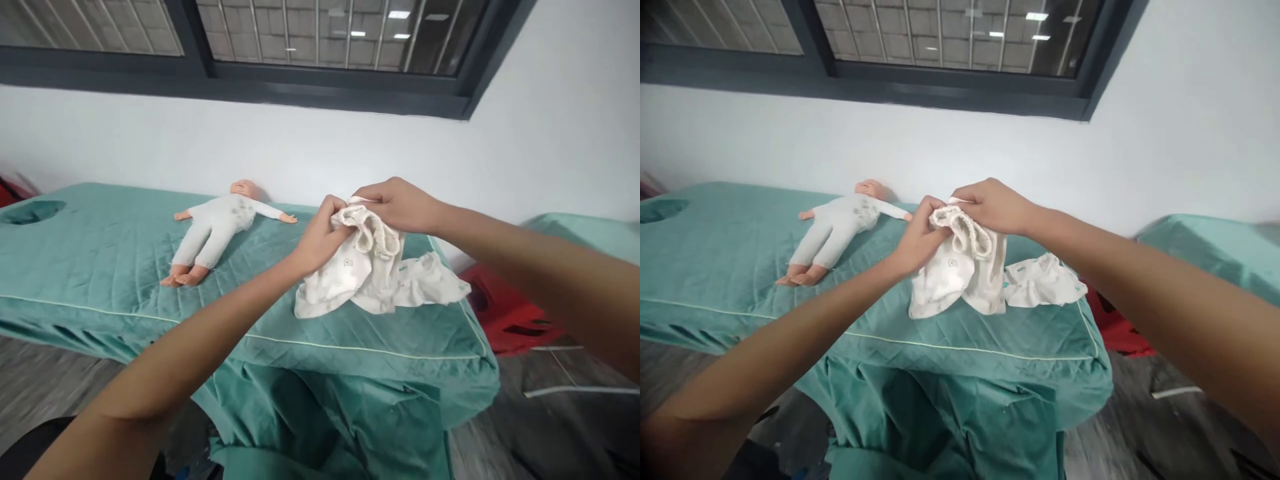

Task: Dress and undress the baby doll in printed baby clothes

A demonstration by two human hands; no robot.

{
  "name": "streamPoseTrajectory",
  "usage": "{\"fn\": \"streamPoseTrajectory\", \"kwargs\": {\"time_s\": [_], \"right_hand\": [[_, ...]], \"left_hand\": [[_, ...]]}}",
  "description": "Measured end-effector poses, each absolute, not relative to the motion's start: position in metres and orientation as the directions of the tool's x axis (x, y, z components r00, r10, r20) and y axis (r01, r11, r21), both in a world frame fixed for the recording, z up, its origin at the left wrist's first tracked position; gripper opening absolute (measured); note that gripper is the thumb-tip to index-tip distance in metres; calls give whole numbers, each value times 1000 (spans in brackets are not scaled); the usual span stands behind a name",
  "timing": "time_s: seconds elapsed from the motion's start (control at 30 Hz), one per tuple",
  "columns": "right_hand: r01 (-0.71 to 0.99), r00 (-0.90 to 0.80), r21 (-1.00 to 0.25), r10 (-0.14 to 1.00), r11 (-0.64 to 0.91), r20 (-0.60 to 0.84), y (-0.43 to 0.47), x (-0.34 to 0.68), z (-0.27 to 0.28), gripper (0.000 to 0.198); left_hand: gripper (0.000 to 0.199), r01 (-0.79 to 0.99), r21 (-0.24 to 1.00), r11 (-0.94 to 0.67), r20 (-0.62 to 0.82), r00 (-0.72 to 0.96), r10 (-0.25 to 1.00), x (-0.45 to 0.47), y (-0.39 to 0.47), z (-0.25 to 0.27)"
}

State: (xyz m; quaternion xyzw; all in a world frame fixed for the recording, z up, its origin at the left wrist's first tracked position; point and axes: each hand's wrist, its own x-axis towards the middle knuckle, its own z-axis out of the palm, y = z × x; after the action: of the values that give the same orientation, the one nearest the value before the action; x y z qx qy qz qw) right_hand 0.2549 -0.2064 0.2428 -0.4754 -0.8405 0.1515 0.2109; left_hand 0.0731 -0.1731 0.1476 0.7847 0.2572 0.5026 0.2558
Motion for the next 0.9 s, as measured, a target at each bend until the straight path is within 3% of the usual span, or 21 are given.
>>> {"fn": "streamPoseTrajectory", "kwargs": {"time_s": [0.1,0.23,0.4,0.5,0.57,0.7,0.8,0.9], "right_hand": [[777,-370,-470,908,418,195,-230,276,252,38],[762,-298,-582,952,284,74,-251,305,253,32],[559,-464,-807,879,189,-116,-269,305,219,43],[464,-415,-884,894,51,-166,-273,283,176,35],[369,-257,-929,960,-5,-108,-273,267,147,31],[117,-93,-993,995,34,23,-275,249,114,30],[-97,-72,-994,995,58,65,-280,241,108,36],[-213,-85,-977,996,-28,-10,-286,230,102,42]], "left_hand": [[20,267,636,-724,621,381,685,89,-178,158],[22,540,437,-719,634,383,672,94,-188,184],[18,695,256,-672,634,404,659,104,-209,202],[19,720,237,-652,572,439,693,114,-228,196],[21,677,296,-673,503,489,713,113,-241,191],[32,390,570,-723,398,638,659,84,-255,180],[67,309,653,-691,398,636,661,58,-257,156],[110,321,783,-533,283,578,765,43,-264,113]]}}
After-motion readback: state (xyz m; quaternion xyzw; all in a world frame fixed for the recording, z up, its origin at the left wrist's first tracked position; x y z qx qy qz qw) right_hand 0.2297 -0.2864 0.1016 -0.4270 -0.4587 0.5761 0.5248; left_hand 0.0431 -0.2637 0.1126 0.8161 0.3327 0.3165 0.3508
